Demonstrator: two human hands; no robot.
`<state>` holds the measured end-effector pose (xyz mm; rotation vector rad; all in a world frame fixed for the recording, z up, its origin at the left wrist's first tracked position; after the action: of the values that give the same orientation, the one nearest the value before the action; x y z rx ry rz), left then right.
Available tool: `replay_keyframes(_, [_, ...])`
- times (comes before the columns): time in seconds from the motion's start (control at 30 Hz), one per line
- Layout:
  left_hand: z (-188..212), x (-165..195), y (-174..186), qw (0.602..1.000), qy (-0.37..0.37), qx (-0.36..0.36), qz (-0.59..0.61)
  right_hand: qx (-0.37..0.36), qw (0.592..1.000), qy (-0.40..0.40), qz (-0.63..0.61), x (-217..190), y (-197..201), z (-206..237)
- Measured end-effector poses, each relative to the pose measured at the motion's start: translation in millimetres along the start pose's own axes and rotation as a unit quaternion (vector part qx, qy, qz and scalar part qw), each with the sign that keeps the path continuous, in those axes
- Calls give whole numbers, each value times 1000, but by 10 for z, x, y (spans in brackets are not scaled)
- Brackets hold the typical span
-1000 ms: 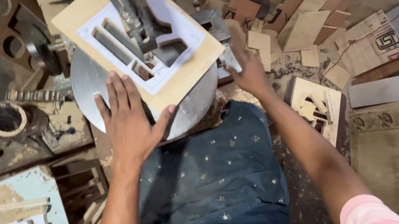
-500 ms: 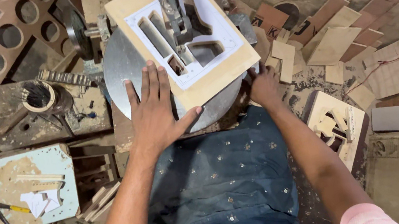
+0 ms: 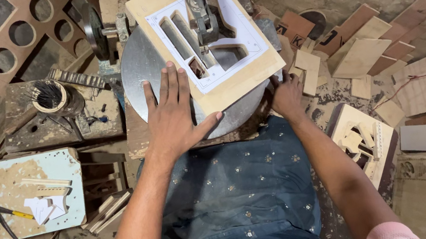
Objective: The person uses a bandsaw to cut a wooden board along a paper template. They adjust the board's position multiple times and use a compass to mark or measure the workpiece during the process.
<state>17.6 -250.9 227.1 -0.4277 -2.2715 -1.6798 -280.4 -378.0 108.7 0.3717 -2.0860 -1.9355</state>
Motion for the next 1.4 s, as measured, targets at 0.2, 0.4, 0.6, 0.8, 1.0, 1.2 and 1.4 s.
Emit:
replay_keyframes(0.2, [4,2,1,1000,10,-12,-11,30,999,2,-28,-43,79,-2])
replay_keyframes(0.4, [-32,58,94,1000,6,10,15,222,954,-86,-184,159,139,106])
replay_keyframes(0.6, [684,-412,111,970,28,157,182,262,866,-73,-419,302,96,985])
replay_keyframes(0.8, [1991,-2199,-381,885,381,226,144,300,824,-99,-470,162,175,1970])
replay_keyframes(1.0, [3017,-3646,-270,778,557,291,9,228,876,-36,-423,114,-66,1956])
replay_keyframes(1.2, [3369,-4702,281,714,623,313,-64,189,914,-20,-360,332,-554,1947])
replay_keyframes(1.4, [3233,-5161,156,724,654,169,-138,134,950,-41,-279,374,-456,1932])
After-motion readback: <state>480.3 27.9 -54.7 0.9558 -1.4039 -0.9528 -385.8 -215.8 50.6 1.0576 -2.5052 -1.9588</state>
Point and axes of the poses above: each hand's wrist, its own z-axis away from the middle knuckle, its own y-axis out of the back of the hand, x = y × z, the point moved 5 cm from there along -z, towards the middle knuckle, and after that the axes turned 9 degrees about y, right-handed, at the moved point
